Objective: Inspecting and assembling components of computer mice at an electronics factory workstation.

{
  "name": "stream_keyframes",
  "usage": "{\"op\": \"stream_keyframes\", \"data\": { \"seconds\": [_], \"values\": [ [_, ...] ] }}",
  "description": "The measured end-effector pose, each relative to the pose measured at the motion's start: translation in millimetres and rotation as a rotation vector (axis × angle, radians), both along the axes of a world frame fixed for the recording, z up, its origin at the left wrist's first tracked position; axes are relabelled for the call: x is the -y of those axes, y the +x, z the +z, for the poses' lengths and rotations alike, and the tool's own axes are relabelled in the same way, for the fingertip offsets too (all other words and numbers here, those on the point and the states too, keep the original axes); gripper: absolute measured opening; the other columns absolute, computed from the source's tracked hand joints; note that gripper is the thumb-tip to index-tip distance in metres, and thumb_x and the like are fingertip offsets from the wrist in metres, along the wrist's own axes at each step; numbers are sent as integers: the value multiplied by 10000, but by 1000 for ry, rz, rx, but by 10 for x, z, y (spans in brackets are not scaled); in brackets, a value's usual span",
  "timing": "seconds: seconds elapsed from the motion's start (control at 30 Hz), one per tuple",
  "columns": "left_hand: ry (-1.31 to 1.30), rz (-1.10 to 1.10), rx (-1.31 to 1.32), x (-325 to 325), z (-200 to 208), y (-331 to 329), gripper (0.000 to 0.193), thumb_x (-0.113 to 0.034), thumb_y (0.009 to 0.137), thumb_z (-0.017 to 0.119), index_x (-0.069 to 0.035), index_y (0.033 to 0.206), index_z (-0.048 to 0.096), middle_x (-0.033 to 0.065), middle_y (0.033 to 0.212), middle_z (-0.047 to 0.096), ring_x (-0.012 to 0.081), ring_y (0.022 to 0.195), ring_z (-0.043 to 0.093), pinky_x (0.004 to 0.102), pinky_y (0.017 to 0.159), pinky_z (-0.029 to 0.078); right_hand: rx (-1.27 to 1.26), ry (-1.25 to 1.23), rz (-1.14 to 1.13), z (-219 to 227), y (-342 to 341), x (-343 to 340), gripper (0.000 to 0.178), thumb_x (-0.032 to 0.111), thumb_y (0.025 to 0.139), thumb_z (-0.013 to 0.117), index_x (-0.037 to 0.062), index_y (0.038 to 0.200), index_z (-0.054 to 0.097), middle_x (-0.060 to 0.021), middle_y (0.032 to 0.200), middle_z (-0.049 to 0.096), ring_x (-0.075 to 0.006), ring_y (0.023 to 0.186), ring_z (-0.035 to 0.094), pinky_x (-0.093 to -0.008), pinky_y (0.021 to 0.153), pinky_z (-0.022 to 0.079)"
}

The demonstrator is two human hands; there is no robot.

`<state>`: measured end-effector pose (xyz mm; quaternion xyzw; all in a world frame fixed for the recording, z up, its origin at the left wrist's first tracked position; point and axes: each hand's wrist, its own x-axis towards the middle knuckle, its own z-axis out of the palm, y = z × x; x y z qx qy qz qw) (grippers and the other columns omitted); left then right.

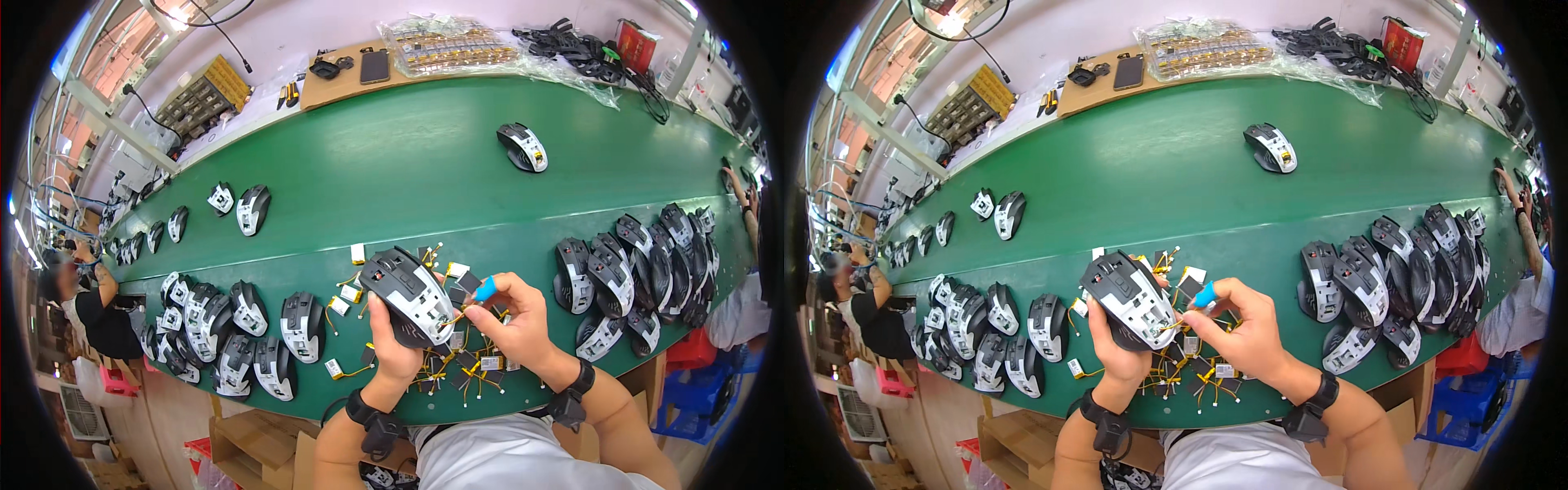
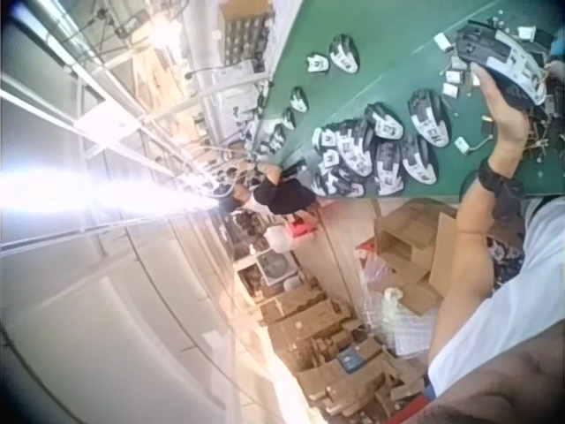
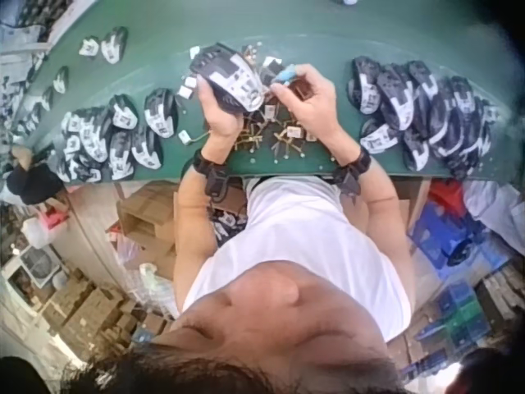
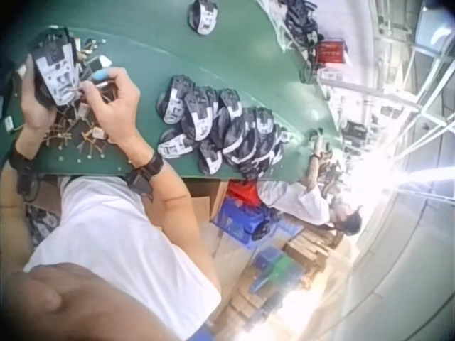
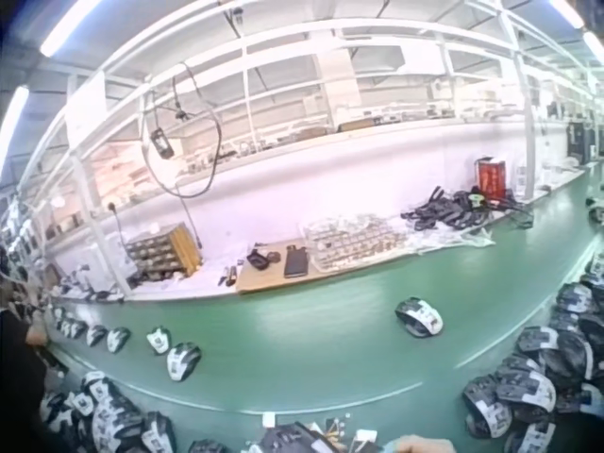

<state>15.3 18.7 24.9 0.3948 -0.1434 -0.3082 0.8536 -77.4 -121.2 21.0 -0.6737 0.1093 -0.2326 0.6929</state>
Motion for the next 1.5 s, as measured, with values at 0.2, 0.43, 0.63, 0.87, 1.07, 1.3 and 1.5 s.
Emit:
{"op": "stream_keyframes", "data": {
  "seconds": [0.2,0.43,0.63,0.87,1.07,1.3,1.5],
  "values": [
    [35,-16,74,59,-49,-58,647,-532,988,201,-33,1338,418,166,1144,600,248,1067,594,375,926,480,187,-230,-52,-20,-35,30,231,35,714,787,45,807,575,-79,782,641,-141,684,605,-264,623,485],
    [-7,-42,-45,70,-44,55,614,-530,998,207,-48,1261,482,155,1142,607,222,988,620,353,856,510,187,-483,-19,113,-63,8,246,55,711,802,30,825,585,-109,796,656,-186,664,628,-279,618,509],
    [25,-40,-130,95,-88,26,594,-511,1004,204,-53,1255,489,161,1126,616,232,983,629,368,854,515,115,-487,-139,133,-61,0,302,41,696,811,25,949,646,-100,817,654,-194,702,651,-290,616,509],
    [77,-8,-145,98,-24,13,597,-514,993,198,-58,1233,501,166,1051,640,221,892,649,350,763,541,384,-897,-102,152,-4,-3,340,-67,570,751,112,859,738,-50,868,615,-180,714,599,-273,572,490],
    [65,-33,-138,106,-76,28,574,-503,1001,214,-62,1238,496,155,1072,638,221,944,646,356,825,529,382,-869,-122,89,-47,-31,345,-43,571,703,72,896,715,-57,868,606,-200,688,595,-299,581,490],
    [40,-46,-164,82,-41,48,573,-503,999,222,-58,1219,509,168,1069,641,234,944,647,364,824,531,345,-872,-96,158,-29,-88,341,-36,595,736,65,918,707,-56,884,609,-192,683,597,-293,574,491],
    [21,-101,-180,77,-65,83,597,-508,1000,225,-46,1266,492,177,1097,635,256,979,643,372,859,523,233,-809,-38,183,-52,-70,282,82,642,814,57,896,695,-48,848,622,-195,685,599,-307,587,498]
  ]
}}
